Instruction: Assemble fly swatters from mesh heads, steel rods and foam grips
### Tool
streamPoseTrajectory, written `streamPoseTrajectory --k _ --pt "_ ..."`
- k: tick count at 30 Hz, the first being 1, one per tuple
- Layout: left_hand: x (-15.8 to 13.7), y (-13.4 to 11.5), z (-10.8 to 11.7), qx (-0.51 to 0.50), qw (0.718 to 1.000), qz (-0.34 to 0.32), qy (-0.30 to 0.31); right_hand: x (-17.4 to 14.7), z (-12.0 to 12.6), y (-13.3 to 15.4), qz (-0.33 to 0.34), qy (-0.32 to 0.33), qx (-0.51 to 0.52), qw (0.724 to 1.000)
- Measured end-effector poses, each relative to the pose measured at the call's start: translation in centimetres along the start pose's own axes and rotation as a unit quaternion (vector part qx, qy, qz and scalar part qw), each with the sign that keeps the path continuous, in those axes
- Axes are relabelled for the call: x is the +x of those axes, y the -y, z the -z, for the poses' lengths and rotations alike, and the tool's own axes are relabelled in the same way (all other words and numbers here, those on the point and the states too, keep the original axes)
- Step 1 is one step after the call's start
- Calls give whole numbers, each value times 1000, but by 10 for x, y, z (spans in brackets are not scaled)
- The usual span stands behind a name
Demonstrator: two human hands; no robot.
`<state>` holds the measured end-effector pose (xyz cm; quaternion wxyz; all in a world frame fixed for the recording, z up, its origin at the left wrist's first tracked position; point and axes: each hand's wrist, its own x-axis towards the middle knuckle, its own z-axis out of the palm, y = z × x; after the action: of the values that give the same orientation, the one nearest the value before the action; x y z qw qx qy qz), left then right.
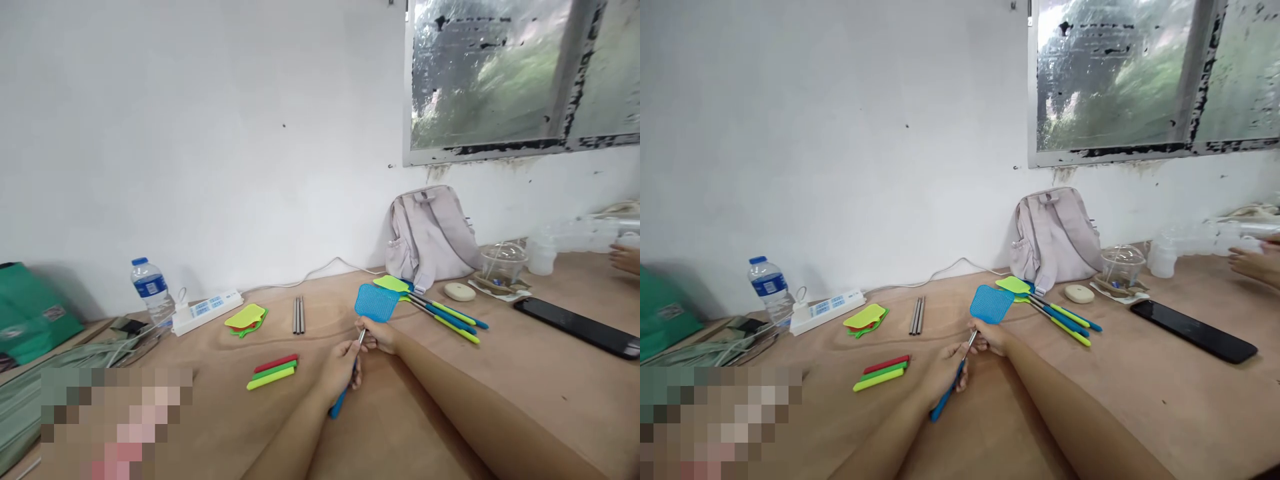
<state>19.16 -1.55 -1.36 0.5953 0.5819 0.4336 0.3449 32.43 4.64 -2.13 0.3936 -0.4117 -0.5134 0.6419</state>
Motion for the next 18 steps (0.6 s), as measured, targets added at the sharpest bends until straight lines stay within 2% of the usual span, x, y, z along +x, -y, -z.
streamPoseTrajectory --k 2,4,6,8,10,12,18 --pt "-5 -3 -9 142 986 -38 -75 0 -9 -3 35 -104 -4 994" --pt "-10 -9 -19 285 948 -74 -122 0 -18 -6 71 -207 -11 976" --pt "-14 -17 -28 402 902 -65 -142 1 -25 -9 98 -291 -21 951" --pt "-17 -24 -35 477 865 -19 -155 0 -30 -10 113 -349 -38 930" --pt "-19 -28 -38 514 841 16 -166 0 -32 -11 124 -378 -63 916" --pt "-19 -29 -37 531 829 24 -173 1 -31 -12 133 -384 -93 909" --pt "-16 -23 -26 542 823 19 -167 9 -24 -11 138 -378 -172 899"
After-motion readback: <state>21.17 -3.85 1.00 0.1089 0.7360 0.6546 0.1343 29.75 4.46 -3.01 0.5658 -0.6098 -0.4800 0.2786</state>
